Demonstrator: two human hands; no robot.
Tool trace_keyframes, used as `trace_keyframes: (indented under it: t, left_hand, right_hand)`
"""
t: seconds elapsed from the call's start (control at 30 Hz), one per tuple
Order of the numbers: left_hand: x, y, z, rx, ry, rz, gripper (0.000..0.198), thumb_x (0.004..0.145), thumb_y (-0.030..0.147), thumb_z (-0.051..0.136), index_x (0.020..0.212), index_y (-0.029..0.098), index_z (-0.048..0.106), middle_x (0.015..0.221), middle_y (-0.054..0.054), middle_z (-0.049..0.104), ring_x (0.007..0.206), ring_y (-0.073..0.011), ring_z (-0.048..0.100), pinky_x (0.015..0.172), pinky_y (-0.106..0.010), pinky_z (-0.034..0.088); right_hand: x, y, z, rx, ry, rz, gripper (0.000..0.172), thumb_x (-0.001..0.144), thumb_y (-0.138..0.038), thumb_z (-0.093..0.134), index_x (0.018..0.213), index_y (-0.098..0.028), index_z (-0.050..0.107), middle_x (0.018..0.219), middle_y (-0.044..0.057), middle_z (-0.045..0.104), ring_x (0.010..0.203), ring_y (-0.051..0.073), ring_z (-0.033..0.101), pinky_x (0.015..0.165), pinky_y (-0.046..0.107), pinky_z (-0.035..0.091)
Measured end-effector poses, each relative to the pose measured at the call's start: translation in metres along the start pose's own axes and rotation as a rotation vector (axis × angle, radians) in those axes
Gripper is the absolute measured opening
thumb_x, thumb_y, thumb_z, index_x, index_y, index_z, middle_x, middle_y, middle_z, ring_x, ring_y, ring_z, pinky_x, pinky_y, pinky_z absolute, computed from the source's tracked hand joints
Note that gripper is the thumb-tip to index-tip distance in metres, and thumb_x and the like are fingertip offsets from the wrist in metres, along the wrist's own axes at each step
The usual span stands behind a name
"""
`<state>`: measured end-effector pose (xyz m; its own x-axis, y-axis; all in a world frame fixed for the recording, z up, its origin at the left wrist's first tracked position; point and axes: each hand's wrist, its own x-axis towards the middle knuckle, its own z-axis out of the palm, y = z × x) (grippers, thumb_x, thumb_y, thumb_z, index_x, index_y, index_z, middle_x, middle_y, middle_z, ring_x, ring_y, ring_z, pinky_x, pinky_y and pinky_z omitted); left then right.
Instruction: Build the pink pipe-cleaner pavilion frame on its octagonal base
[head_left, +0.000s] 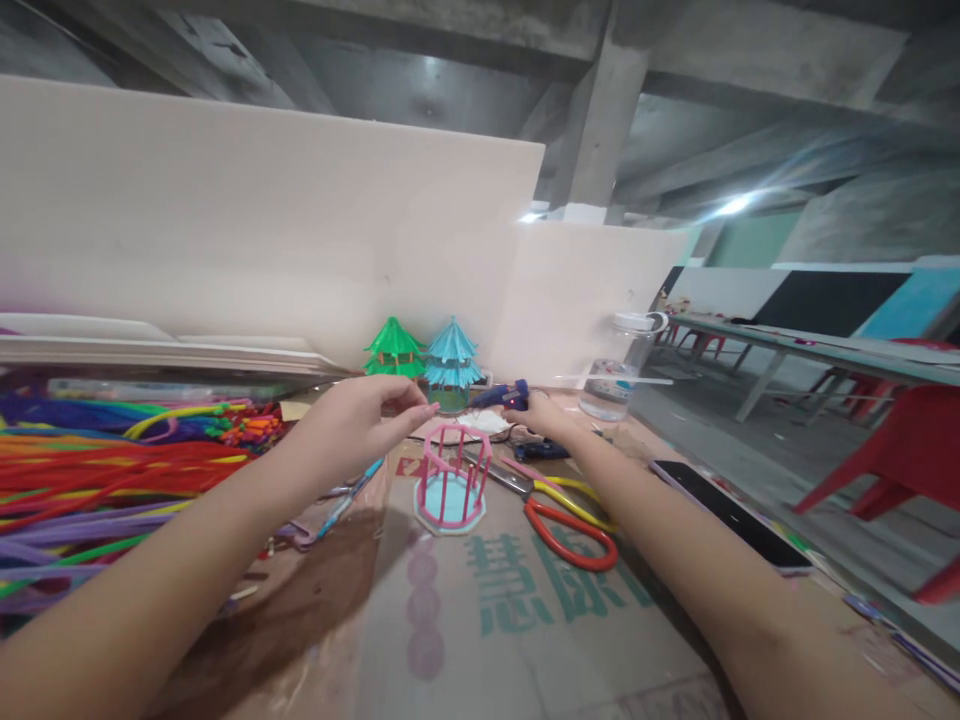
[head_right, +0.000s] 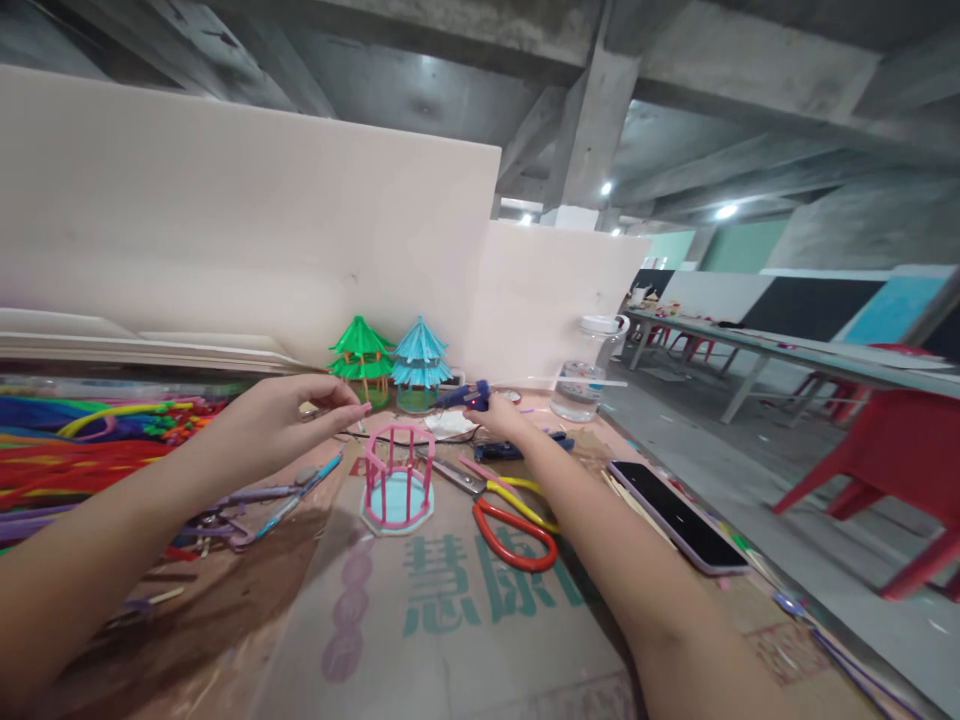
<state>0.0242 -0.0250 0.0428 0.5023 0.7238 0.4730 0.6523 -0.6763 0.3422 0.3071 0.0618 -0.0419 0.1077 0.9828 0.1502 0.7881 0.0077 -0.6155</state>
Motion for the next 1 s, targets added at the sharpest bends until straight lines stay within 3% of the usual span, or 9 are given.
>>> trace_keyframes:
  t: [0.17, 0.33, 0.43, 0.57, 0.67, 0.83, 1.0]
  left_hand:
    - [0.002, -0.005, 0.001, 0.064, -0.062, -0.011, 0.036, 0.084, 0.051, 0.046, 0.075, 0.021, 0.065, 0.074, -0.001, 0.068, 0.070, -0.0184, 0.060, 0.060, -0.026, 0.038]
    - [0.005, -0.016, 0.006, 0.128, -0.091, -0.028, 0.037, 0.084, 0.051, 0.046, 0.076, 0.020, 0.065, 0.075, -0.003, 0.068, 0.068, -0.0187, 0.059, 0.057, -0.026, 0.036]
    - [0.005, -0.019, 0.009, 0.100, -0.094, -0.047, 0.036, 0.084, 0.051, 0.047, 0.078, 0.020, 0.066, 0.079, -0.003, 0.069, 0.071, -0.0192, 0.060, 0.060, -0.026, 0.038]
    - [0.004, -0.017, 0.015, 0.056, -0.128, -0.047, 0.030, 0.083, 0.045, 0.052, 0.084, 0.020, 0.069, 0.083, -0.003, 0.071, 0.076, -0.0197, 0.063, 0.064, -0.027, 0.042]
    - [0.003, -0.011, 0.020, 0.038, -0.167, -0.037, 0.023, 0.083, 0.037, 0.056, 0.085, 0.019, 0.069, 0.083, -0.003, 0.072, 0.075, -0.0184, 0.064, 0.066, -0.026, 0.043]
    - [0.004, -0.011, 0.025, 0.076, -0.162, 0.045, 0.015, 0.081, 0.031, 0.059, 0.083, 0.019, 0.069, 0.086, -0.003, 0.070, 0.080, -0.0181, 0.064, 0.068, -0.025, 0.044]
    - [0.006, -0.018, 0.029, 0.007, -0.174, 0.107, 0.015, 0.080, 0.031, 0.060, 0.082, 0.019, 0.069, 0.096, -0.004, 0.069, 0.090, -0.0189, 0.063, 0.078, -0.027, 0.045]
  right_hand:
    - [-0.023, -0.016, -0.030, 0.257, 0.027, -0.013, 0.018, 0.088, -0.025, 0.060, 0.100, -0.012, 0.063, 0.082, 0.010, 0.074, 0.076, 0.019, 0.073, 0.066, 0.024, 0.056]
    - [-0.058, -0.022, -0.049, 0.376, 0.066, -0.041, 0.021, 0.084, -0.023, 0.055, 0.101, -0.013, 0.063, 0.085, 0.011, 0.075, 0.081, 0.020, 0.073, 0.070, 0.027, 0.056]
    - [-0.082, -0.020, -0.054, 0.421, -0.001, -0.161, 0.023, 0.076, -0.032, 0.061, 0.091, -0.015, 0.067, 0.081, 0.008, 0.074, 0.079, 0.021, 0.071, 0.073, 0.029, 0.054]
    - [-0.107, -0.020, -0.057, 0.303, -0.152, -0.263, 0.035, 0.074, -0.049, 0.060, 0.081, -0.016, 0.065, 0.070, 0.005, 0.070, 0.068, 0.018, 0.066, 0.069, 0.029, 0.051]
    - [-0.120, -0.027, -0.057, 0.168, -0.212, -0.287, 0.041, 0.076, -0.057, 0.054, 0.072, -0.018, 0.067, 0.072, 0.005, 0.071, 0.072, 0.019, 0.065, 0.070, 0.029, 0.051]
    - [-0.132, -0.040, -0.054, 0.035, -0.146, -0.294, 0.030, 0.076, -0.050, 0.059, 0.071, -0.025, 0.073, 0.082, 0.002, 0.075, 0.083, 0.023, 0.066, 0.073, 0.029, 0.051]
    - [-0.135, -0.047, -0.044, -0.079, -0.076, -0.217, 0.032, 0.079, -0.048, 0.057, 0.059, -0.027, 0.069, 0.066, 0.000, 0.070, 0.069, 0.020, 0.064, 0.063, 0.026, 0.049]
